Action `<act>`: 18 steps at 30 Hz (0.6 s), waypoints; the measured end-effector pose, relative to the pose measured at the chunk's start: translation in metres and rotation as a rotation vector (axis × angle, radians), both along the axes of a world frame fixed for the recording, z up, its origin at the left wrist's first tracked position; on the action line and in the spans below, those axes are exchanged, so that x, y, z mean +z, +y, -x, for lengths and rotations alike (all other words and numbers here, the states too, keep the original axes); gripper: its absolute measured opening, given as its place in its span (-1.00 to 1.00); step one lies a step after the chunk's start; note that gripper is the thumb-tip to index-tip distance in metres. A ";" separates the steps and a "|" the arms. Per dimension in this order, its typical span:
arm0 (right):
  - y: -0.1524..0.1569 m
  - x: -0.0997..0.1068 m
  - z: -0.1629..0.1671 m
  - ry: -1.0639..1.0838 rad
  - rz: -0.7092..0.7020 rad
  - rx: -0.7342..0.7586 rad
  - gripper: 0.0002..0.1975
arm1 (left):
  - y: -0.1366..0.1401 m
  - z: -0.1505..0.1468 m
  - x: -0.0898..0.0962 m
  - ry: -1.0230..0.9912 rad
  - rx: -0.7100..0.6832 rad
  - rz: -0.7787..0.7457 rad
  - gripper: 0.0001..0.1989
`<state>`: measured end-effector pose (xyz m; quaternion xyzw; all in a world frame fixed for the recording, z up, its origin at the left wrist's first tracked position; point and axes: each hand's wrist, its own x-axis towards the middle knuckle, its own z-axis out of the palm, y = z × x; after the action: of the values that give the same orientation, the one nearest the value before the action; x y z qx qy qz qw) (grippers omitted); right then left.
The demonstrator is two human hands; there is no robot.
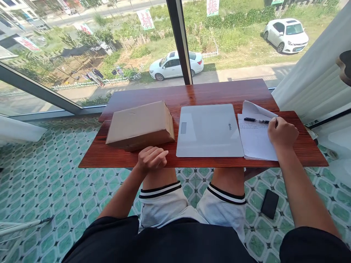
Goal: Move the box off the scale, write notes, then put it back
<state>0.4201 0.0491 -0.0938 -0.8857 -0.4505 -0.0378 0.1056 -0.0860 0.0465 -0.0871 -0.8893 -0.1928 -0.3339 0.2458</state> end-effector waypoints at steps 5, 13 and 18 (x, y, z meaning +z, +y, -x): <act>0.000 -0.003 -0.001 -0.025 -0.028 -0.017 -0.46 | 0.000 -0.001 -0.007 -0.007 0.086 0.142 -0.83; -0.002 -0.002 0.004 -0.124 -0.015 -0.024 -0.42 | 0.003 -0.013 -0.011 0.034 0.156 0.294 -0.70; -0.004 0.002 0.009 -0.203 -0.009 0.009 -0.43 | 0.001 -0.013 -0.015 0.039 0.152 0.332 -0.69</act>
<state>0.4111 0.0455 -0.0918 -0.8749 -0.4626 -0.1289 0.0636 -0.0735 0.0475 -0.1018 -0.9069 -0.3070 -0.2608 0.1235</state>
